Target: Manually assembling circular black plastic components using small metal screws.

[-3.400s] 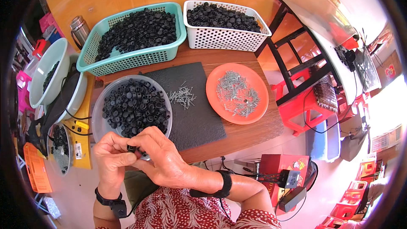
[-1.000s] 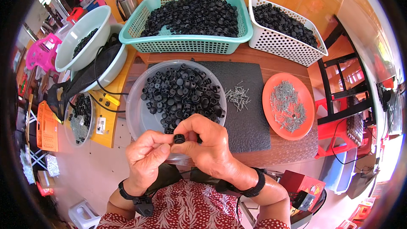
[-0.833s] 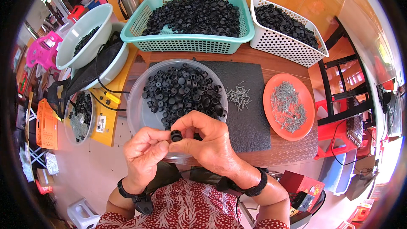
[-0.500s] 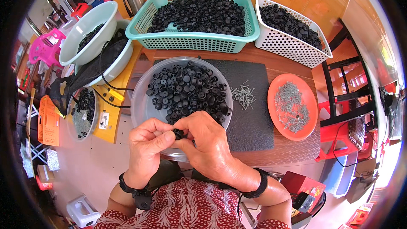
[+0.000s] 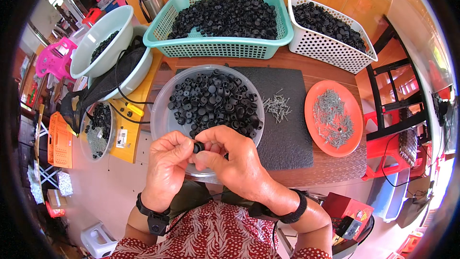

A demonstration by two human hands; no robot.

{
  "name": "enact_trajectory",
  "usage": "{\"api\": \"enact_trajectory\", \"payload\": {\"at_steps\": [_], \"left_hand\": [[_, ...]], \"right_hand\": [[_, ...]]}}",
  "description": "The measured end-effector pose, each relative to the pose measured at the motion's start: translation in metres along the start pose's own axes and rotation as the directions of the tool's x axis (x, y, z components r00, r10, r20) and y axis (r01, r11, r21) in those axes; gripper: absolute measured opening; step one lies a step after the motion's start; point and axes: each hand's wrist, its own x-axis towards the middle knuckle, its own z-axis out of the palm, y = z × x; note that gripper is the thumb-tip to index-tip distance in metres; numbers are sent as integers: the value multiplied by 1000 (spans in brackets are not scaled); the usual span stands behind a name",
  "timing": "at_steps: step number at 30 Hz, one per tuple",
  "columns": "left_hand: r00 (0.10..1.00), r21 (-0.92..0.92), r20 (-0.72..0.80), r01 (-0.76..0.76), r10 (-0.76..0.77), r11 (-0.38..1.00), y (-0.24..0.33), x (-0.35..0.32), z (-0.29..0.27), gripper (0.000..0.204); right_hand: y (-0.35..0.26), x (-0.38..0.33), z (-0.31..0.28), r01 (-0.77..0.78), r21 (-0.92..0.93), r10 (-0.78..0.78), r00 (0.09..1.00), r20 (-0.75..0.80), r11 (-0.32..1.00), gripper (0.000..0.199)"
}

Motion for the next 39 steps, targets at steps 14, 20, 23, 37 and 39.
{"api": "enact_trajectory", "payload": {"at_steps": [14, 20, 23, 37, 39], "left_hand": [[962, 480, -23, -229, 273, 847, 7, -3, -1, 18], [917, 667, -64, -255, 394, 700, 11, -11, -25, 14], [941, 730, -7, -227, 339, 645, 8, -6, -36, 12], [799, 838, 527, -546, 288, -19, 14, 14, -30, 25], [803, 846, 517, -531, 297, -40, 15, 15, -28, 25]], "right_hand": [[-8, 14, -64, 10, -109, -39, 963, -266, 994, 21], [-41, 72, -217, 66, -297, -228, 802, -552, 953, 18], [-60, 89, -277, -72, -467, -311, 656, -688, 881, 32], [-11, 43, -159, 40, -688, -453, 781, -431, 725, 14], [-11, 33, -139, 50, -658, -430, 793, -431, 751, 12]]}}
